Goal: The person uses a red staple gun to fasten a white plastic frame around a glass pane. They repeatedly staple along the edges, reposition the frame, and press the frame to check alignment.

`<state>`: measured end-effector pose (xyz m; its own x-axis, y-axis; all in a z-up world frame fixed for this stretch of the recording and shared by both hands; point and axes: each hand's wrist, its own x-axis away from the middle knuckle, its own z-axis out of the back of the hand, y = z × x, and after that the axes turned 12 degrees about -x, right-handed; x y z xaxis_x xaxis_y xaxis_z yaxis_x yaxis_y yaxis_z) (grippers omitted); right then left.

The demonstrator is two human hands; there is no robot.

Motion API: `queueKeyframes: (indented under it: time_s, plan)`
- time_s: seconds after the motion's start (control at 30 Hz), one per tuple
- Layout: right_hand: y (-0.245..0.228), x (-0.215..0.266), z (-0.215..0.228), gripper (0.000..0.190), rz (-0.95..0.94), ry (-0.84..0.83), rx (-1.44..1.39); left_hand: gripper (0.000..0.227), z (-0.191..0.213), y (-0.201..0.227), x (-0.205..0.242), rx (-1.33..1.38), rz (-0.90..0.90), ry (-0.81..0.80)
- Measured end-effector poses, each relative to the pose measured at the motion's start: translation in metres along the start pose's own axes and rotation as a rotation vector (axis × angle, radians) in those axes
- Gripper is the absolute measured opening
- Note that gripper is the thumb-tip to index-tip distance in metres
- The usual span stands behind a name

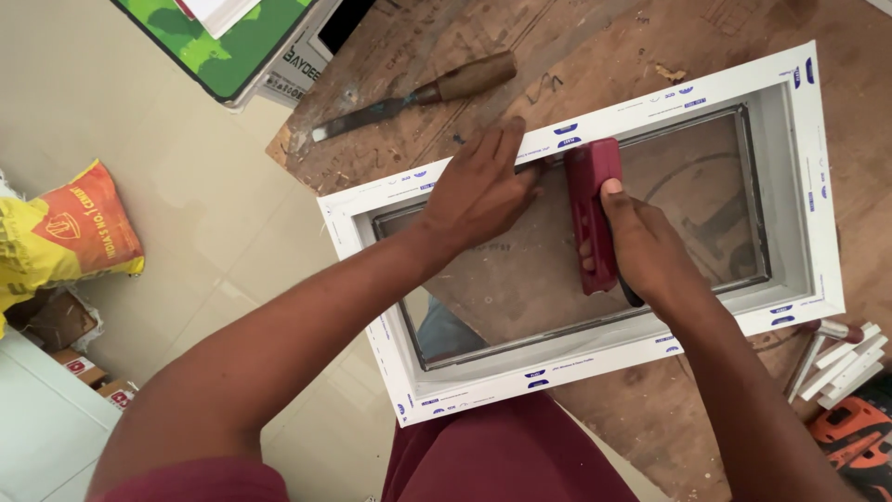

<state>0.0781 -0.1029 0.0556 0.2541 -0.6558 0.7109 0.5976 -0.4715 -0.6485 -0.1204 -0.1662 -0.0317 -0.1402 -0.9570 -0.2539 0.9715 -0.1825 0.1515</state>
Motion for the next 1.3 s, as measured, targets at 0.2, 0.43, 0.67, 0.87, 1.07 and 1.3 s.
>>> queueKeyframes:
  time_s: [0.2, 0.43, 0.67, 0.87, 1.07, 1.3]
  plan:
    - [-0.001, -0.001, -0.001, 0.076, -0.029, -0.002, 0.088, 0.028, -0.004, 0.0, -0.002, -0.012, -0.016, 0.017]
    - [0.001, -0.001, -0.004, 0.074, -0.02, 0.03, 0.048, 0.023, 0.0, -0.001, -0.005, -0.091, -0.042, 0.02]
    - [0.006, -0.001, -0.003, 0.075, 0.004, 0.032, 0.049, 0.025, 0.002, 0.003, -0.004, -0.034, -0.018, 0.008]
    - [0.0, 0.004, -0.01, 0.073, 0.011, 0.061, 0.063, 0.034, 0.007, 0.004, -0.004, -0.015, 0.009, -0.041]
    - [0.0, 0.004, -0.012, 0.075, 0.045, 0.078, 0.12, 0.031, 0.014, 0.006, -0.007, 0.01, 0.009, -0.051]
    - [0.004, 0.002, -0.014, 0.073, 0.106, 0.099, 0.099, 0.025, 0.028, 0.014, -0.049, 0.282, 0.206, -0.036]
